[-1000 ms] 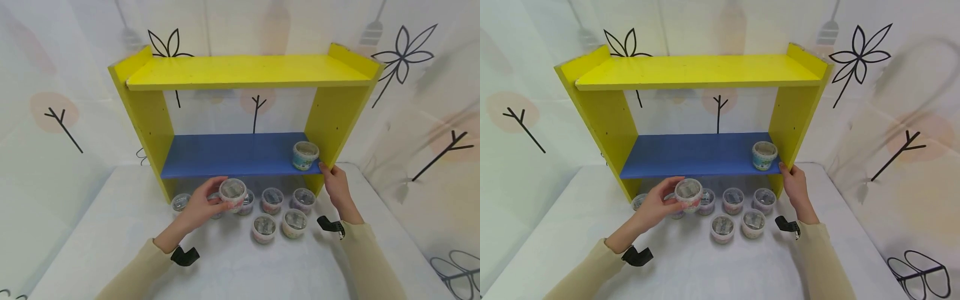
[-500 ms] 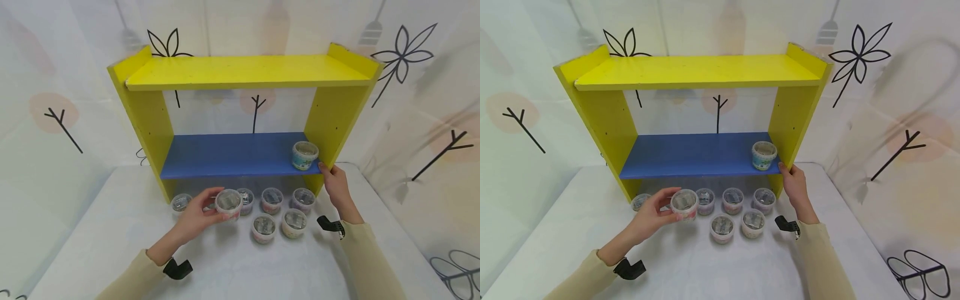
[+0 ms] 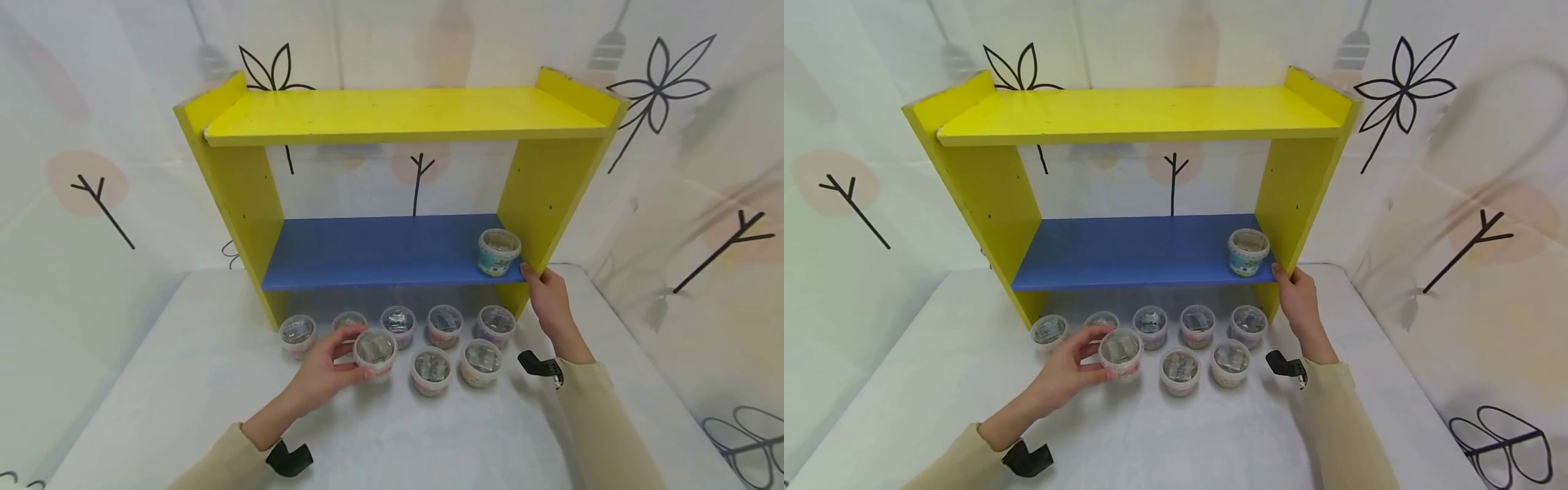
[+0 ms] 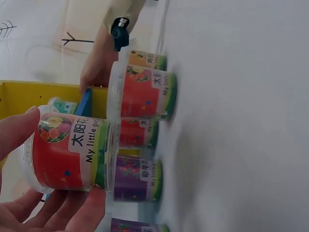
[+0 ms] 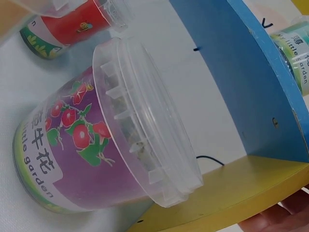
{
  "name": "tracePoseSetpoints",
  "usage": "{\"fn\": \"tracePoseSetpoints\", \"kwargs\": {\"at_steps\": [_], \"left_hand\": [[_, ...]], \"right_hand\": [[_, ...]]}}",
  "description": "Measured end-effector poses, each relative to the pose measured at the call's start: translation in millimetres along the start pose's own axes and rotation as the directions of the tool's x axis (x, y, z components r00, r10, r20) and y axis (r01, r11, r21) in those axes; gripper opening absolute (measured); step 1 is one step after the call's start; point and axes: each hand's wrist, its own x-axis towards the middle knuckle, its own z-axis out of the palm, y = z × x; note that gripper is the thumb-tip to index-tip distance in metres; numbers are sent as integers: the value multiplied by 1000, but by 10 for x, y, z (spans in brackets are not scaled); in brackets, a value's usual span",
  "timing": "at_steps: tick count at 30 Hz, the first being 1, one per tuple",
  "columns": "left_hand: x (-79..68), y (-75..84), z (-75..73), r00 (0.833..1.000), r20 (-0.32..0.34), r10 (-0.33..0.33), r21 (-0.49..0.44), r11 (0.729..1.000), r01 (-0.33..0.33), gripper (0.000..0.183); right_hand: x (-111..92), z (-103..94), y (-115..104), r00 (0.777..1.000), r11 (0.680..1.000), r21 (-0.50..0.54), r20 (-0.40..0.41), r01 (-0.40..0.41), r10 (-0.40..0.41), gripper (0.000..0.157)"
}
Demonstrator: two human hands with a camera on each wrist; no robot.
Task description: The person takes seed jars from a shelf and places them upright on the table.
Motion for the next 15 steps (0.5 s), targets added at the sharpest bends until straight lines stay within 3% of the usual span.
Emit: {"fn": "tracePoseSetpoints", "kwargs": {"at_steps": [15], "left_hand": [[-86,-203,88,997,34,-74,-33,997,75,75]], "right_hand": [[2,9,-6,1000,1000,11,-7,-2,2,66]]}}
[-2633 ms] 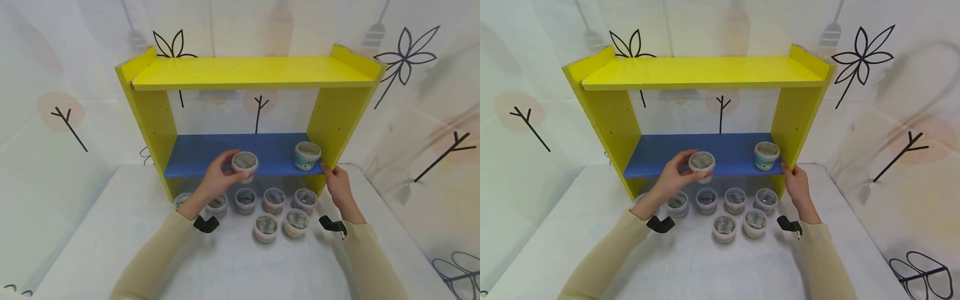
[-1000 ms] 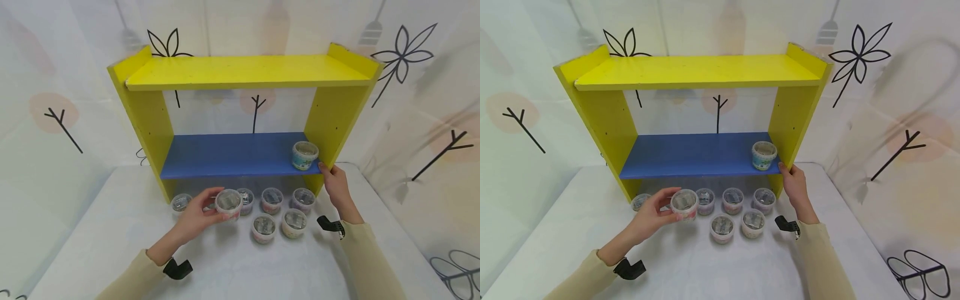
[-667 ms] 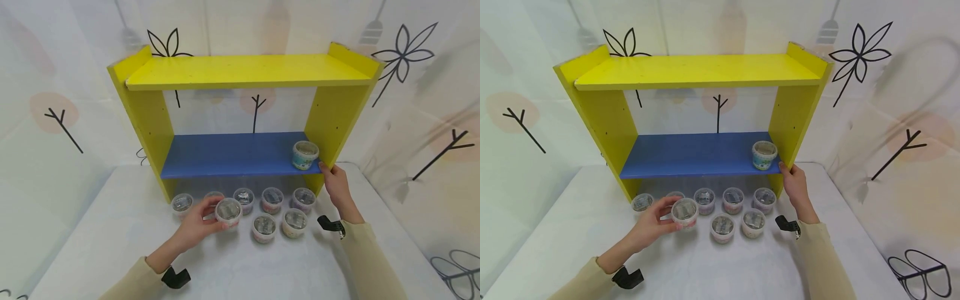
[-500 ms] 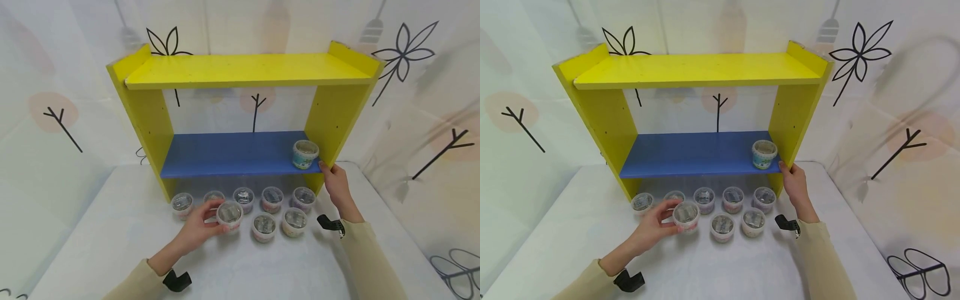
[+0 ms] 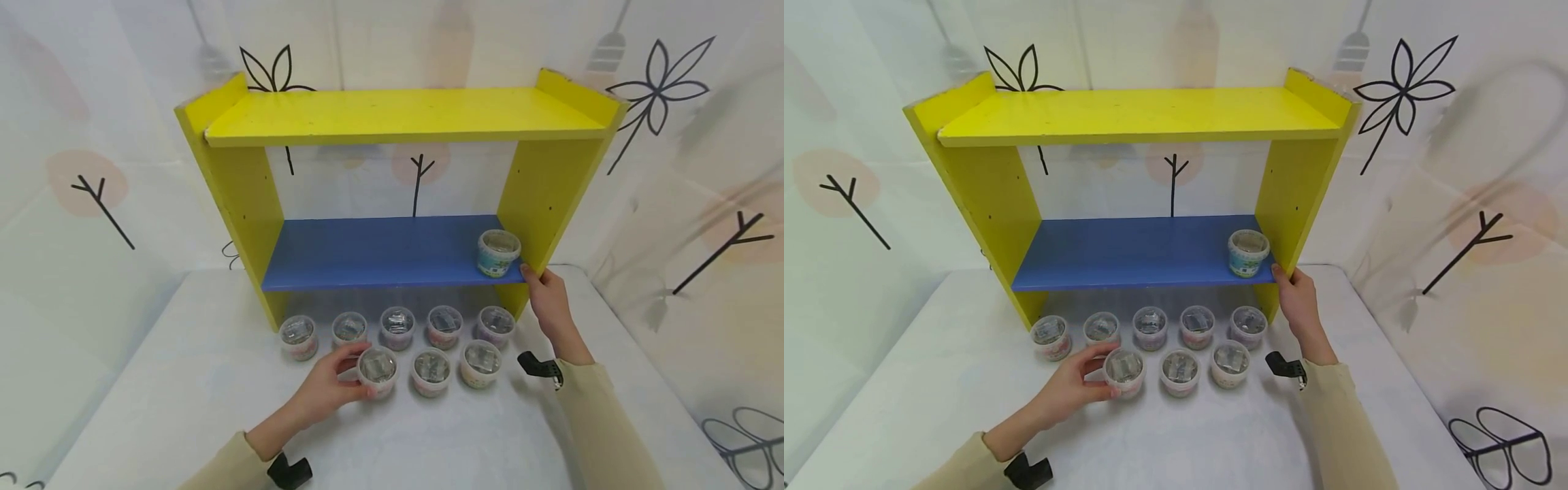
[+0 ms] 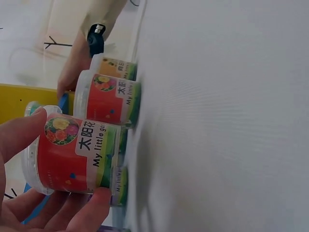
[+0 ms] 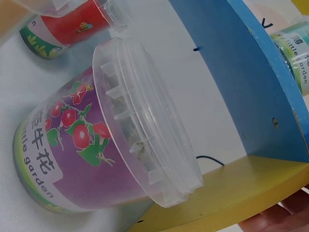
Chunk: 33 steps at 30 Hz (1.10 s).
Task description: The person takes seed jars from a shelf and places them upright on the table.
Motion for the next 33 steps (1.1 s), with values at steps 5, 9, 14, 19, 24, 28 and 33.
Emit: {"fn": "tracePoseSetpoints", "kwargs": {"at_steps": [5,9,14,19,24,28,33], "left_hand": [[-24,-46,14,1000,4,-14,-5,1000,14,75],[-30,-88,33,1000,-12,-22,-4,1000,22,73],[-30,-143,52,998,-23,-52,-9,999,52,73],[-26,-142,51,998,-22,-53,-2,999,53,72],[-21,-117,50,999,-17,-34,19,999,34,72],[-24,-95,42,1000,-9,-18,56,998,18,73],[-28,-83,7,1000,2,13,116,993,-13,74]], "right_hand": [[-2,2,3,1000,1000,0,-3,-6,6,66],[-4,7,7,1000,1000,2,-3,-1,1,66],[-11,2,8,1000,1000,4,0,8,-8,65],[-10,-7,8,1000,1000,6,2,8,-8,66],[0,-13,16,1000,1000,5,-2,5,-5,66],[9,-15,28,1000,1000,6,-3,4,-4,68],[13,-8,43,1000,1000,9,0,8,-8,68]]}}
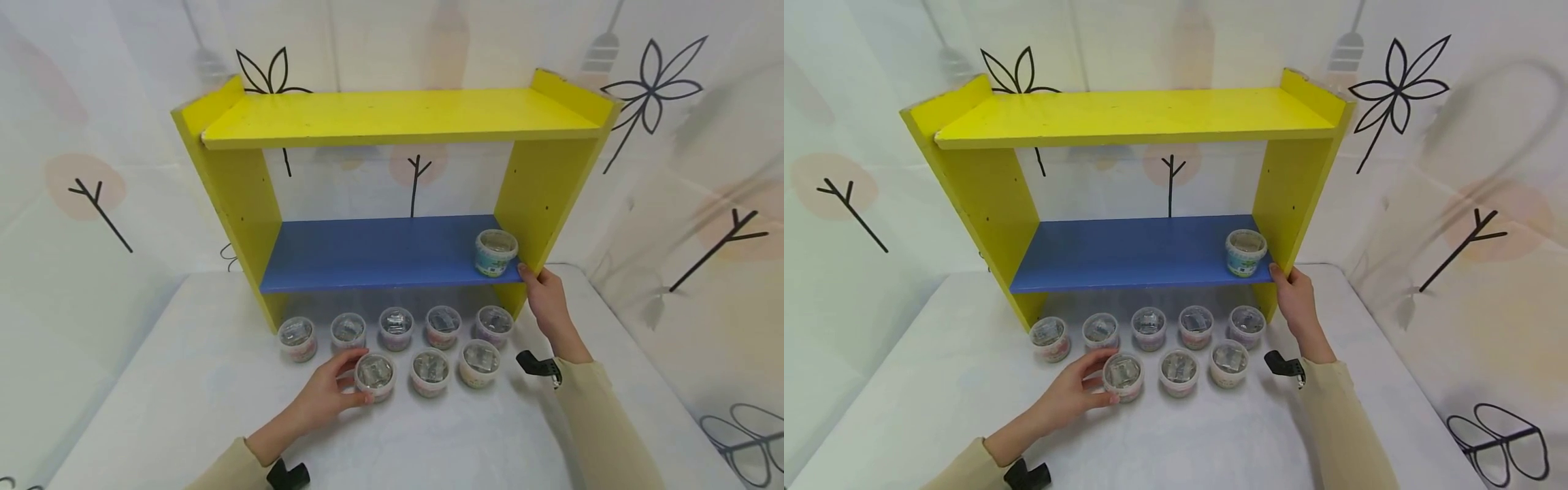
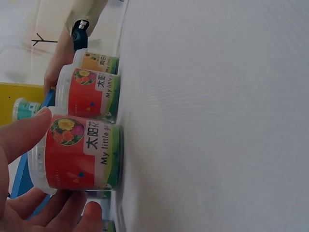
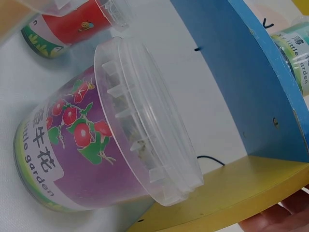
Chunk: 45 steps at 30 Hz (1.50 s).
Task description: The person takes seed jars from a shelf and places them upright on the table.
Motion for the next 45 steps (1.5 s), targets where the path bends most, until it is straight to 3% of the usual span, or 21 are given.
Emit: {"fn": "tracePoseSetpoints", "kwargs": {"at_steps": [13,19,27,34,45], "left_hand": [[20,59,-191,997,-21,74,63,995,-73,65],[73,165,-227,994,-56,92,97,992,-86,59],[172,329,-246,982,-88,166,81,984,-160,49],[327,441,-223,970,-113,216,88,974,-207,44],[675,670,-104,970,-105,221,23,975,-219,43]], "right_hand": [[12,5,8,1000,1000,-9,-9,-8,8,68],[18,11,12,1000,1000,-3,-15,-4,4,67],[18,29,10,1000,1000,6,-14,-3,3,67],[16,20,1,1000,1000,7,-9,-3,4,67],[4,12,-17,1000,1000,2,-8,-6,6,67]]}}
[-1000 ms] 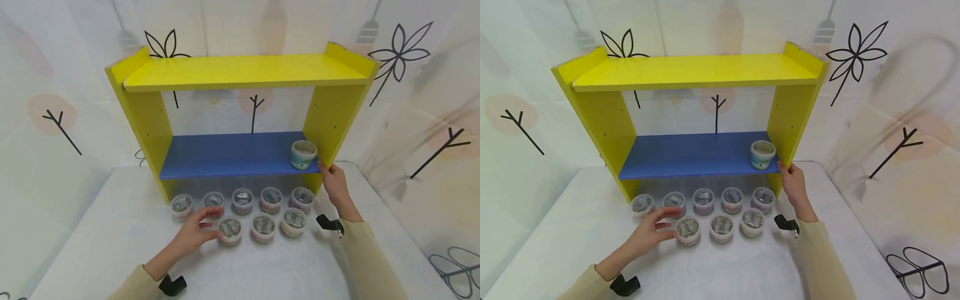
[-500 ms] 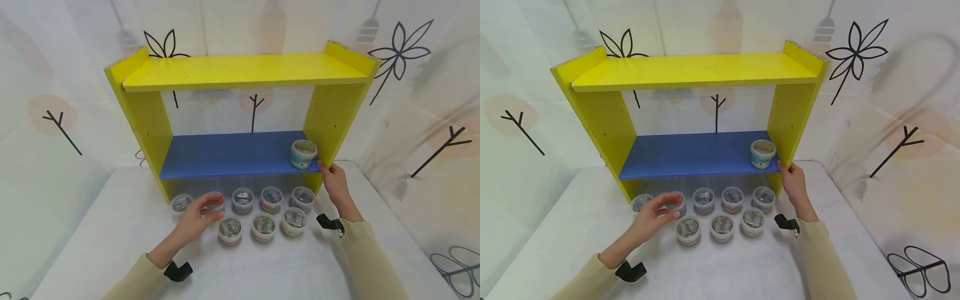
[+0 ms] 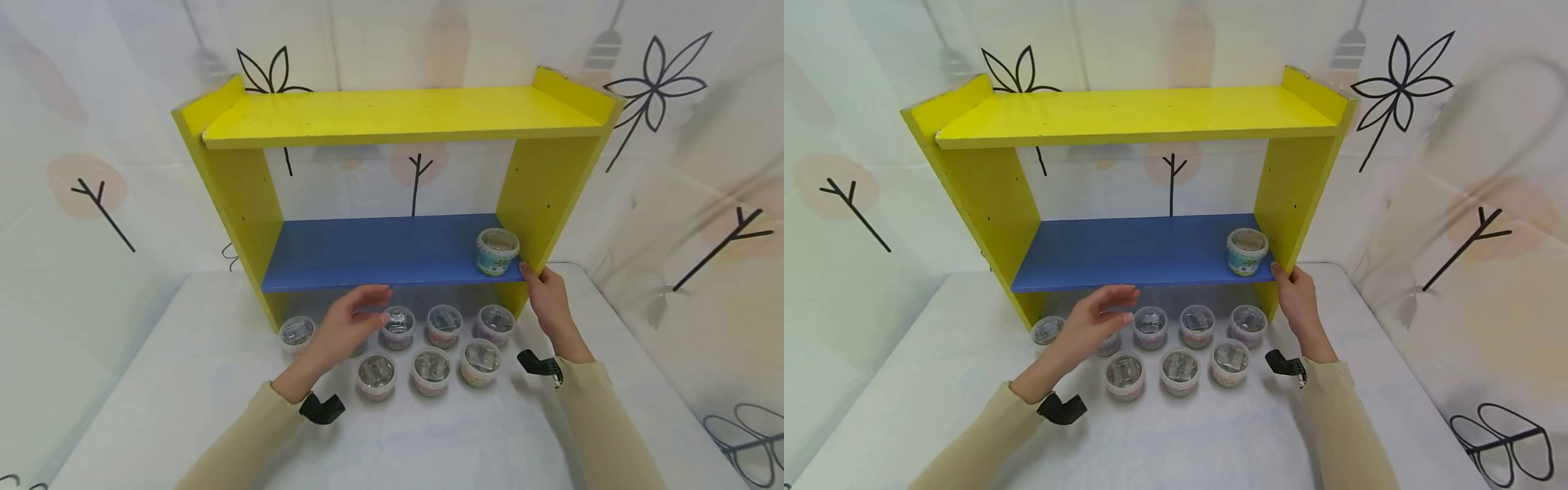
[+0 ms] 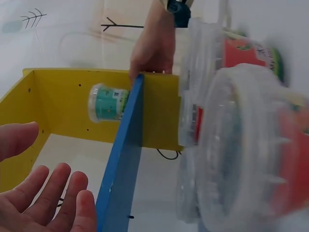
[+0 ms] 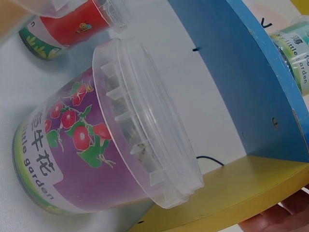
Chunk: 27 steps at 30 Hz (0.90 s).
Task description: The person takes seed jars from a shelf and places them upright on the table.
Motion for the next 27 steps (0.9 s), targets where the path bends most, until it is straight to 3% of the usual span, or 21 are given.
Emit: {"fn": "tracePoseSetpoints", "kwargs": {"at_steps": [6,14,22,27], "left_hand": [[219,72,103,998,34,47,-28,999,-46,45],[437,149,231,996,88,11,-31,999,-9,51],[714,181,397,991,121,57,31,998,-62,53],[882,233,526,990,131,50,18,998,-52,51]], "right_hand": [[-6,0,-4,1000,1000,-4,4,-5,5,68],[-15,2,-16,1000,1000,-2,-1,8,-8,66],[-28,-3,-39,1000,1000,-3,2,7,-7,64],[-23,9,-41,1000,1000,9,10,5,-6,64]]}}
